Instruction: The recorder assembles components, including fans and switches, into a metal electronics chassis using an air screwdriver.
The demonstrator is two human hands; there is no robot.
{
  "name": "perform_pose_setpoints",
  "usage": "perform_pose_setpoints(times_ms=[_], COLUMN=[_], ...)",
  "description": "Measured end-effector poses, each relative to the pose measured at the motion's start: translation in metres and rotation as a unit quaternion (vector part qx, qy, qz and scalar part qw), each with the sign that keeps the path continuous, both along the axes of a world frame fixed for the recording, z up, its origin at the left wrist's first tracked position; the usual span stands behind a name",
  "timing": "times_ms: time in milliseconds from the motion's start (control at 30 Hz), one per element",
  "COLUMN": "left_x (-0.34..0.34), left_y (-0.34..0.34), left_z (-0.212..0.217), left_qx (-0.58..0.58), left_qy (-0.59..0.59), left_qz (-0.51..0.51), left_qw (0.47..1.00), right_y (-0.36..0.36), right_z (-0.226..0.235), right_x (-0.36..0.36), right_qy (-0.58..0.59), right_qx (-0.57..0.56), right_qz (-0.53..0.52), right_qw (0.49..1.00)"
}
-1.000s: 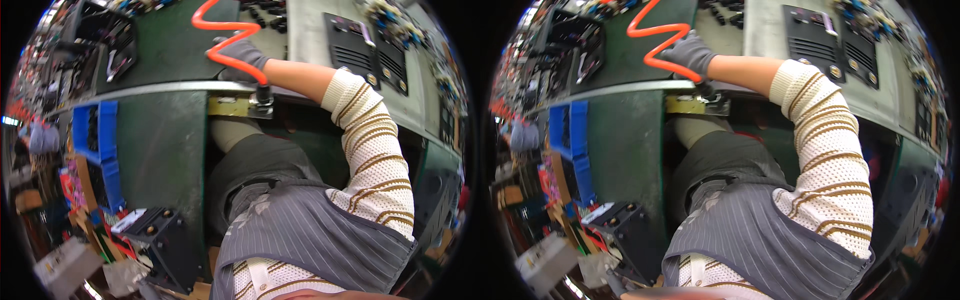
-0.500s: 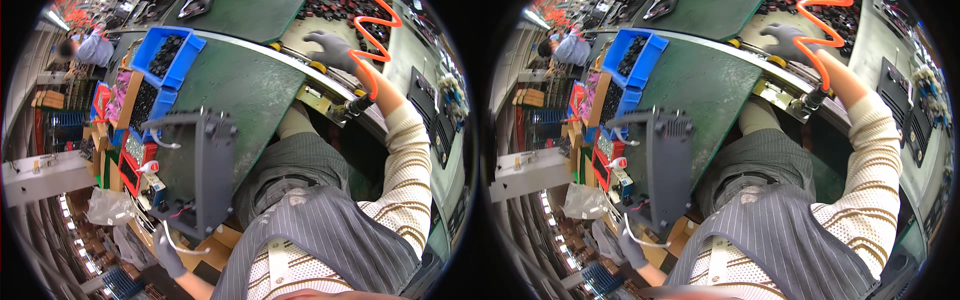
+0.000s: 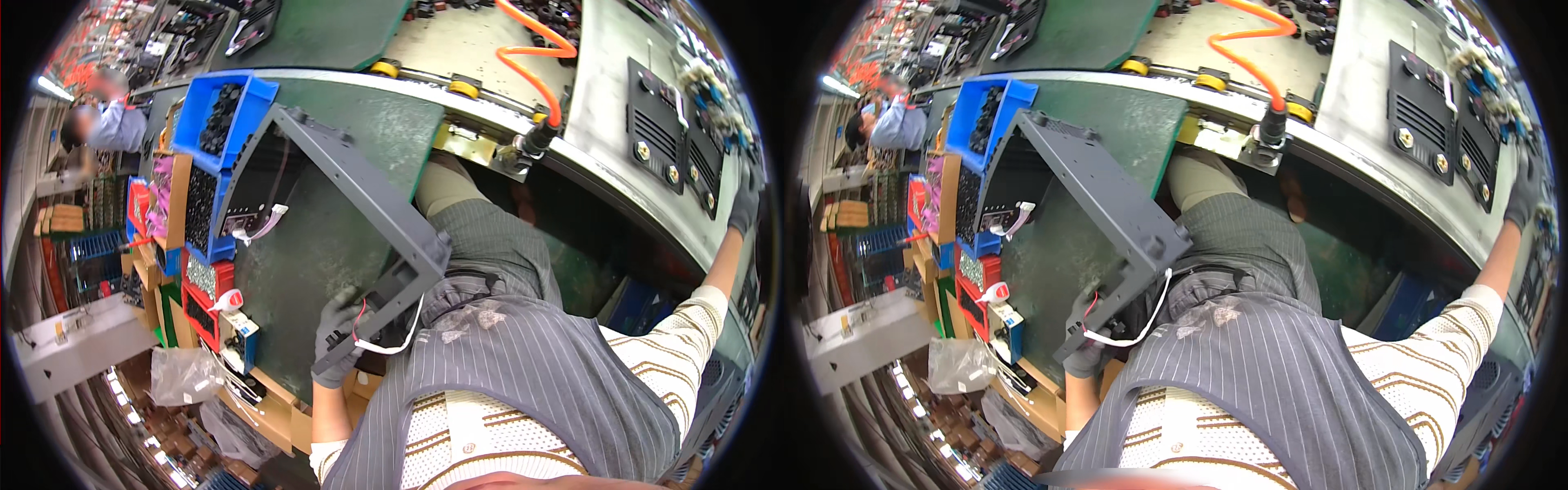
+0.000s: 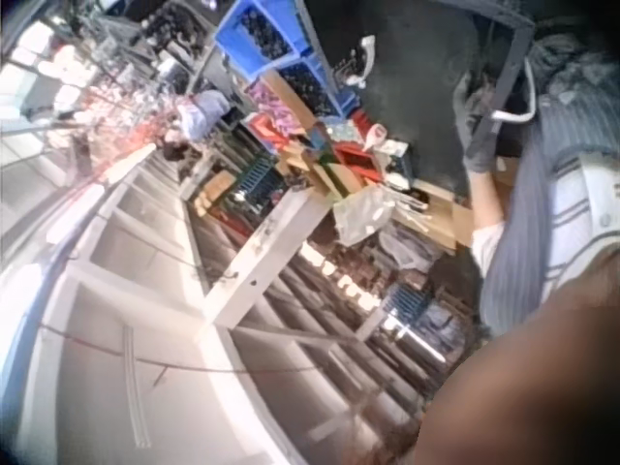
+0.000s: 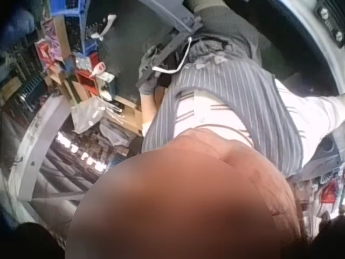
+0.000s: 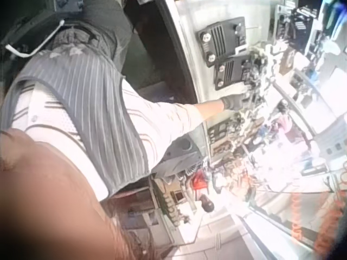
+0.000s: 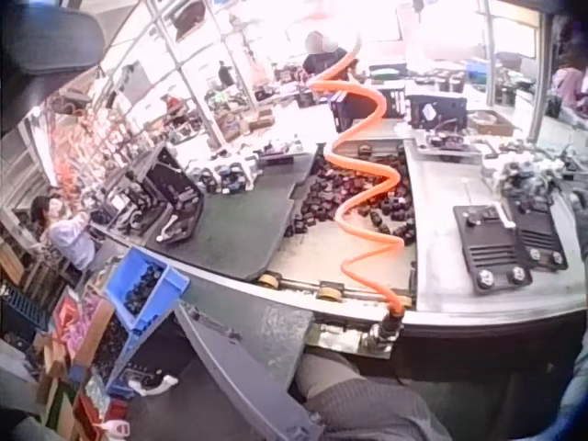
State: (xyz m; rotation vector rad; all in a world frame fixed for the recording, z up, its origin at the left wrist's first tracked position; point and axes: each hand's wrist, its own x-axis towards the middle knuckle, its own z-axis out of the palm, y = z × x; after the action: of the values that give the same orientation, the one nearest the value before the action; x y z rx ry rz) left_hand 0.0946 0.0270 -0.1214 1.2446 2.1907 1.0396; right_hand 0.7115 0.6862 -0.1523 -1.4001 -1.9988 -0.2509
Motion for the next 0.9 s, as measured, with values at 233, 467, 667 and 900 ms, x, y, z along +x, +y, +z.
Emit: perform_pose_setpoints(times_ms=[233,467,667,900], left_x=[0.007,-0.188,-0.297,-0.344], left_y=[0.078,0.201,0.309,0.392], left_z=[0.101,0.218,0.195,0.138], left_qx=[0.181,0.246,0.364,0.359], left_qy=[-0.051,-0.127,-0.424,-0.553], left_qz=[0.297,0.116,0.123,0.017], left_qw=[0.936,0.954,0.820,0.752], right_y=[-0.092,-0.097,-0.102,-0.111], right_z=[-0.139,-0.131,-0.141,-0.145], right_x=[0.136,0.105,0.133,0.127], right_qy=[-0.151,-0.197,-0.217,-0.216], right_qx=[-0.255,-0.271,-0.243,-0.239], right_qz=[-0.441,-0.420,-0.406,-0.404], right_qw=[0.847,0.843,0.854,0.856])
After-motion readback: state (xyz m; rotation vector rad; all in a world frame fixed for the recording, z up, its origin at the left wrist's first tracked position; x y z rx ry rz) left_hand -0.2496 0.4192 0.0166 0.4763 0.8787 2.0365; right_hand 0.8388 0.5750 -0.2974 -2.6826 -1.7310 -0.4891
